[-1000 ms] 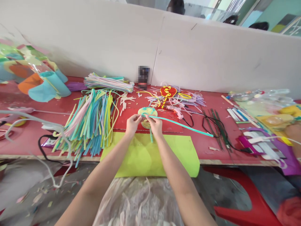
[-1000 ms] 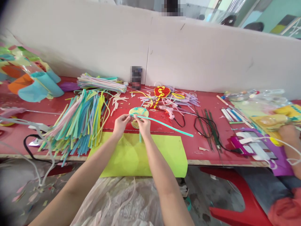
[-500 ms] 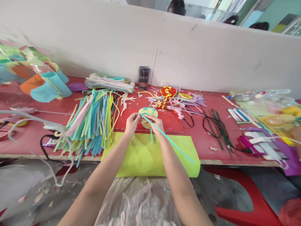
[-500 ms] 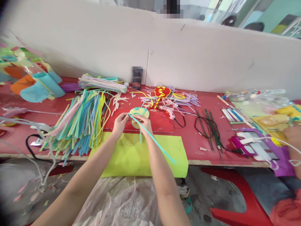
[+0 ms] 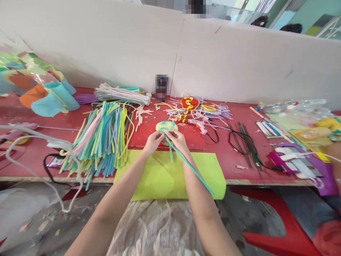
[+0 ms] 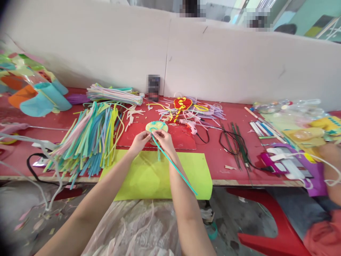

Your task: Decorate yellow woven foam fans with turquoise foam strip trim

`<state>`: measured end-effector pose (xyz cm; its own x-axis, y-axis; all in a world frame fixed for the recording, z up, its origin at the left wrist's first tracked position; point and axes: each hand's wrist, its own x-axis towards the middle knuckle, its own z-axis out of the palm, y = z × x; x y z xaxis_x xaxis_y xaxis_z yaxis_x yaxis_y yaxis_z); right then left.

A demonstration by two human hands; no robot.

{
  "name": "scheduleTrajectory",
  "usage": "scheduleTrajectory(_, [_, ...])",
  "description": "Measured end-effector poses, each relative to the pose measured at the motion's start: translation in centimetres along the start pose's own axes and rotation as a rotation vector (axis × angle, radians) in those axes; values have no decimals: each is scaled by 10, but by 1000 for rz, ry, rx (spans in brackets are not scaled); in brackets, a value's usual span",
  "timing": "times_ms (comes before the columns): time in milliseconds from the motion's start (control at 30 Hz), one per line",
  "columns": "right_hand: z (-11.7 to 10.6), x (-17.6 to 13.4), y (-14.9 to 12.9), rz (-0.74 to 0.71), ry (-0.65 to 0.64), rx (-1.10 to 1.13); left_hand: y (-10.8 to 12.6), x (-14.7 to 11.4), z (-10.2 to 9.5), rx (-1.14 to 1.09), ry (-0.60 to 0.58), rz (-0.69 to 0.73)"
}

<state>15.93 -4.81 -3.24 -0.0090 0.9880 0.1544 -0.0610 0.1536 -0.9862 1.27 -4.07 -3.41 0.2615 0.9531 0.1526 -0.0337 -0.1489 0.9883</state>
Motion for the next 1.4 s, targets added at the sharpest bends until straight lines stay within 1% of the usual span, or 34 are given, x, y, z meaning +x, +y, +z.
scheduleTrajectory(100, [-3, 0, 1, 19, 9, -8, -2, -1, 0, 87, 18, 63])
scheduleTrajectory(300, [-3, 2, 0, 43, 71, -21, -1, -6, 4, 263, 57, 179])
scheduleTrajectory(400, [-1, 3, 1, 63, 72, -26, 4, -10, 3, 425, 96, 284])
scheduleTrajectory(433, [-1, 3, 2, 69, 70, -34, 6, -11, 2, 481, 82, 331])
scheduleTrajectory(500, [-1, 3, 4, 69, 73, -62, 10, -13, 1, 556, 16, 406])
scheduleTrajectory(567, [-1, 3, 5, 63, 65, -83, 11, -15, 0, 557, -14, 424])
scheduleTrajectory(600, [-1, 3, 5, 65, 62, -80, 11, -14, 0, 534, 7, 408])
scheduleTrajectory(667, [0, 2, 3, 79, 55, -52, 9, -12, 0, 428, 109, 330])
scheduleTrajectory(733, [1, 0, -1, 84, 48, -21, 6, -9, 0, 233, 225, 205])
scheduleTrajectory(767, [2, -1, -2, 80, 41, -12, 4, -7, 0, 117, 259, 135])
scheduleTrajectory(800, [3, -2, -3, 73, 27, -6, 2, -5, 0, 2, 277, 69])
scheduleTrajectory(867, [5, -3, -5, 55, -4, 16, -1, -2, 0, -191, 274, -34])
scheduleTrajectory(933, [7, -4, -4, 42, -15, 47, -2, -1, -1, -321, 256, -99])
scheduleTrajectory(1000, [9, -4, -2, 34, 15, 59, -3, -1, -1, -404, 227, -141])
scheduleTrajectory(1100, [9, -3, -1, 38, 90, 35, -4, -1, 0, -448, 177, -172])
scheduleTrajectory(1167, [8, -2, -2, 39, 117, 21, -3, 0, 1, -416, 167, -157])
scheduleTrajectory(1333, [7, -2, -2, 69, 119, 39, -2, 1, 1, -234, 263, -57])
scheduleTrajectory(1400, [7, -2, -2, 72, 134, 47, -2, 1, 1, -184, 272, -43])
